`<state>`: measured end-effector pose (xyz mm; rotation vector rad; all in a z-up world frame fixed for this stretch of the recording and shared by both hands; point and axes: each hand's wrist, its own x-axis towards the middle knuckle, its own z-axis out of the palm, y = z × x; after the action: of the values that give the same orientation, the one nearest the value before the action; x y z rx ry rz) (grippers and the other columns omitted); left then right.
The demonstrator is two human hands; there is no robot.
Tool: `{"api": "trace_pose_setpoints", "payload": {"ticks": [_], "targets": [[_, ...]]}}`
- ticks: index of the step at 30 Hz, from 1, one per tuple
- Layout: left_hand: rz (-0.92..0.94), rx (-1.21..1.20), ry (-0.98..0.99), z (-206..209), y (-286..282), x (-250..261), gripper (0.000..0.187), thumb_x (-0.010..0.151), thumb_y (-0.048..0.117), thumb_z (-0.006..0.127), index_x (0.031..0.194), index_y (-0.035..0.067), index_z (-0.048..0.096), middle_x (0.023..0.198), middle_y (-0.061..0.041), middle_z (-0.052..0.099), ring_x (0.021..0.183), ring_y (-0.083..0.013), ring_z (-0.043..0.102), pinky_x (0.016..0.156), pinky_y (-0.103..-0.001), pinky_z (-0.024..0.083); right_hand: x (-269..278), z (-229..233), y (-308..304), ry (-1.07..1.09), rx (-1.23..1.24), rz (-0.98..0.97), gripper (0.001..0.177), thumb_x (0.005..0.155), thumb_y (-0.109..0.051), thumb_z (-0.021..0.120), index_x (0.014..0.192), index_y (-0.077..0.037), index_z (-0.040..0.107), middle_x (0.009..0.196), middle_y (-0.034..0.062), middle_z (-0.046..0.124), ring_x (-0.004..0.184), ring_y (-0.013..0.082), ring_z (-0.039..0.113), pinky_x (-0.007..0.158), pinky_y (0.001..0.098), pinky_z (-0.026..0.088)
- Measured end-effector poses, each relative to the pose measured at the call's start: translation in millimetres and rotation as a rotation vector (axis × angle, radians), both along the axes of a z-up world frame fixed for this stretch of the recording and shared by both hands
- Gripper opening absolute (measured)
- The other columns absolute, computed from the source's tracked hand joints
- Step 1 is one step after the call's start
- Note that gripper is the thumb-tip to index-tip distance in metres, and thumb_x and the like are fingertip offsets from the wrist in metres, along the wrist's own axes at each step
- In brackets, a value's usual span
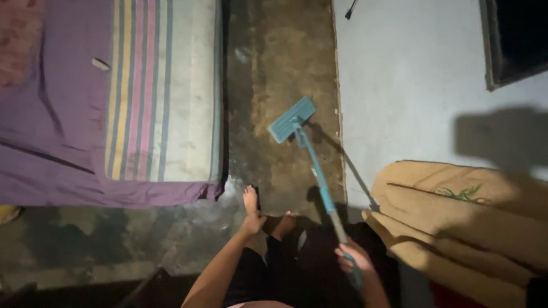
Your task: The person tidies a bedroom by smoothing a bedspread, moving a mattress, sweeping the floor with a broom and dustpan, and then mopping the floor.
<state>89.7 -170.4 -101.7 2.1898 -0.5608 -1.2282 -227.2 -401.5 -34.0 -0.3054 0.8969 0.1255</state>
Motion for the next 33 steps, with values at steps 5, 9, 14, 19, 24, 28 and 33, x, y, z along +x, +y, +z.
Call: {"api": "trace_pose_setpoints", "payload": {"ticks": [5, 9, 14, 19, 24, 28, 33], "targets": [[0.028, 0.179, -0.095, 10, -7, 40, 0.043, 0.093, 0.044, 0.059, 0.111, 0.006, 0.071, 0.103, -0.025, 0.073, 0.105, -0.0407, 0.070, 0.091, -0.048, 0.054, 69, -27, 28, 0.238, -0.220, 0.101, 0.057, 0.096, -0.023, 0.062, 0.152, -0.016, 0.051, 0.093, 0.0109, 0.070, 0.067, 0.0173, 0.066, 0.055, 0.0308, 0.054], [0.144, 0.054, -0.029, 20, 13, 68, 0.043, 0.085, 0.042, 0.064, 0.107, 0.005, 0.072, 0.099, -0.024, 0.075, 0.100, -0.0402, 0.072, 0.088, -0.047, 0.055, 88, -21, 45, 0.437, -0.796, 0.534, 0.061, 0.092, -0.021, 0.065, 0.150, -0.016, 0.049, 0.099, 0.0161, 0.071, 0.081, 0.0285, 0.067, 0.068, 0.0389, 0.055], [-0.024, 0.001, -0.215, 67, 24, 88, 0.045, 0.090, 0.044, 0.062, 0.101, 0.003, 0.074, 0.100, -0.026, 0.072, 0.098, -0.0449, 0.067, 0.084, -0.052, 0.053, 91, 3, 82, 0.570, -1.346, 0.793, 0.064, 0.084, -0.016, 0.071, 0.146, -0.017, 0.052, 0.103, 0.0251, 0.073, 0.101, 0.0439, 0.070, 0.084, 0.0490, 0.056], [0.088, 0.084, -0.121, 104, 33, 107, 0.041, 0.088, 0.040, 0.061, 0.096, 0.002, 0.075, 0.097, -0.026, 0.073, 0.098, -0.0429, 0.069, 0.087, -0.051, 0.055, 208, -48, 68, 0.398, -1.401, 0.410, 0.066, 0.078, -0.012, 0.074, 0.141, -0.016, 0.057, 0.101, 0.0249, 0.073, 0.092, 0.0342, 0.077, 0.077, 0.0429, 0.058], [0.122, 0.139, -0.111, 112, 44, 135, 0.038, 0.087, 0.037, 0.060, 0.096, 0.003, 0.074, 0.094, -0.026, 0.074, 0.097, -0.0409, 0.072, 0.086, -0.049, 0.056, 360, -101, -32, 0.206, -1.399, 0.199, 0.059, 0.076, 0.008, 0.067, 0.134, -0.006, 0.066, 0.089, 0.0040, 0.070, 0.074, 0.0168, 0.062, 0.065, 0.0362, 0.053], [0.209, 0.024, -0.209, 85, 44, 154, 0.036, 0.088, 0.033, 0.062, 0.104, 0.002, 0.071, 0.098, -0.025, 0.072, 0.098, -0.0427, 0.069, 0.082, -0.050, 0.055, 379, -98, -87, 0.450, -1.081, 0.328, 0.069, 0.081, 0.000, 0.068, 0.146, -0.018, 0.058, 0.068, 0.0084, 0.055, 0.049, 0.0211, 0.048, 0.046, 0.0409, 0.040], [0.222, -0.089, -0.157, 23, 23, 179, 0.032, 0.089, 0.031, 0.062, 0.103, 0.003, 0.070, 0.093, -0.022, 0.074, 0.091, -0.0392, 0.072, 0.077, -0.046, 0.056, 278, -63, -57, 0.549, -1.464, 0.606, 0.068, 0.082, -0.021, 0.080, 0.145, -0.020, 0.057, 0.095, 0.0196, 0.072, 0.078, 0.0284, 0.070, 0.071, 0.0424, 0.056]]}}
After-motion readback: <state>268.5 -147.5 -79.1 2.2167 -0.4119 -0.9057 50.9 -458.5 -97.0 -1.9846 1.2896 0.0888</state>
